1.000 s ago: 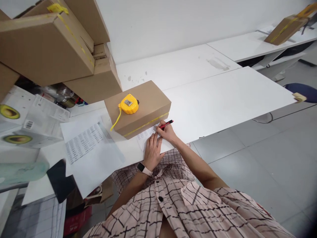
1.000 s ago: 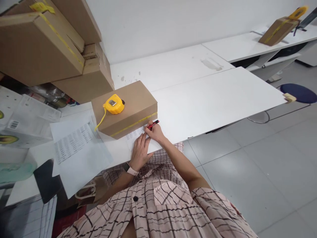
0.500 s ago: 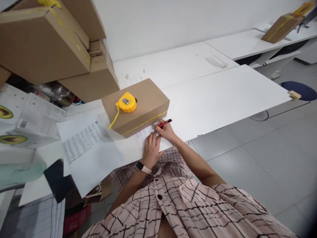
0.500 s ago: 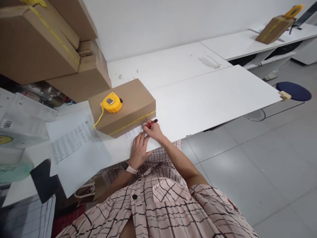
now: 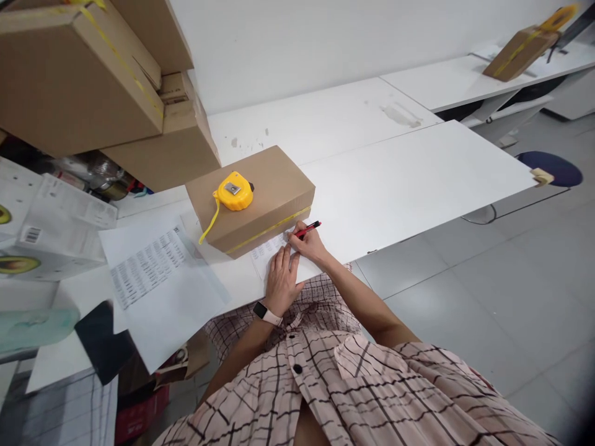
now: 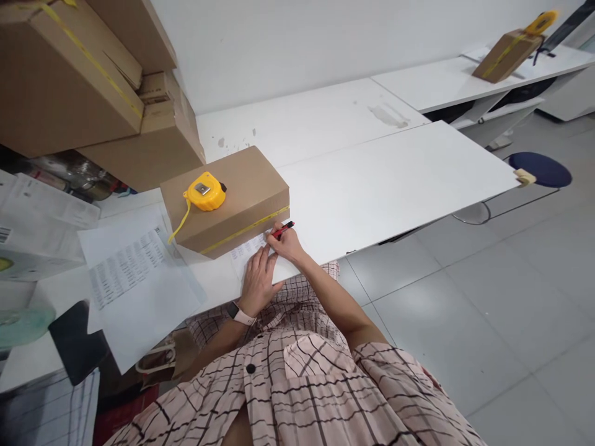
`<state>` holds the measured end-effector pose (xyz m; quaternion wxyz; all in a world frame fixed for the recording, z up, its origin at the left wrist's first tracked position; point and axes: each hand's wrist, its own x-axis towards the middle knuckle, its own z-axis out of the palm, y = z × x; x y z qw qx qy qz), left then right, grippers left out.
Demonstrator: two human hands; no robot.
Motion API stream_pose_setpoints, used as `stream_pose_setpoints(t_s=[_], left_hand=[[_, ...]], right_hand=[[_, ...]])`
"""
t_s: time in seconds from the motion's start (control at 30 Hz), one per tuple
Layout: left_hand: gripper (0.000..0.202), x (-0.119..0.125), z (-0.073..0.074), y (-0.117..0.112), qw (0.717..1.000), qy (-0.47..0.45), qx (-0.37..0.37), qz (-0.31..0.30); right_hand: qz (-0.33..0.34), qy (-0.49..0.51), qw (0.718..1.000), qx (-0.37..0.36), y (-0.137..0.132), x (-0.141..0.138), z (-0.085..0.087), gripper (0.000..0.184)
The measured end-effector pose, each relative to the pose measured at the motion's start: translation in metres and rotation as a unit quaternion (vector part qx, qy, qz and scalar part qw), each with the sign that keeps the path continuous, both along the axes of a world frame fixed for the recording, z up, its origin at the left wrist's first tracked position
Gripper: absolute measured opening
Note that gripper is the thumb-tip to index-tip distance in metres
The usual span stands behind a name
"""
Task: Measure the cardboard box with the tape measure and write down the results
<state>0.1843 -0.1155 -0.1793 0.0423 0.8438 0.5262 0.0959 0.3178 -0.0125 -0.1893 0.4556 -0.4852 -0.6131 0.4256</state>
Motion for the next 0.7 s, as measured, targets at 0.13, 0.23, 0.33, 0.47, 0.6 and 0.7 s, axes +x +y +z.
stream_pose_setpoints(t_s=[0.13,0.23,0.33,0.47,0.6,0.7], left_hand=[[0.072,0.0002,0.0010,0.0001,1.000,0.005,0.000,-0.001],[0.073,0.0001,0.0014,0.0002,1.000,0.006,0.003,0.000],[0.074,0.0001,0.0009,0.0001,1.000,0.004,0.003,0.001],[0.074,0.0003,-0.0014,-0.0001,1.000,0.000,0.001,0.001],[0.075,0.0003,-0.0035,-0.0004,1.000,0.000,0.007,-0.001],[0.075,0.0000,-0.0040,-0.0007,1.000,-0.001,0.010,-0.002]], right_hand=[[0.000,-0.009,1.000,0.006,0.0010,0.0001,-0.0026,0.024],[-0.001,-0.008,1.000,0.006,0.0010,-0.0002,-0.0040,0.024],[-0.001,-0.009,1.000,0.004,0.0004,-0.0001,-0.0032,0.024],[0.001,-0.008,1.000,0.002,-0.0006,0.0007,0.0001,0.024],[0.003,-0.003,1.000,0.001,-0.0012,0.0007,0.0018,0.025],[0.013,0.003,1.000,-0.003,-0.0015,0.0002,0.0020,0.026]])
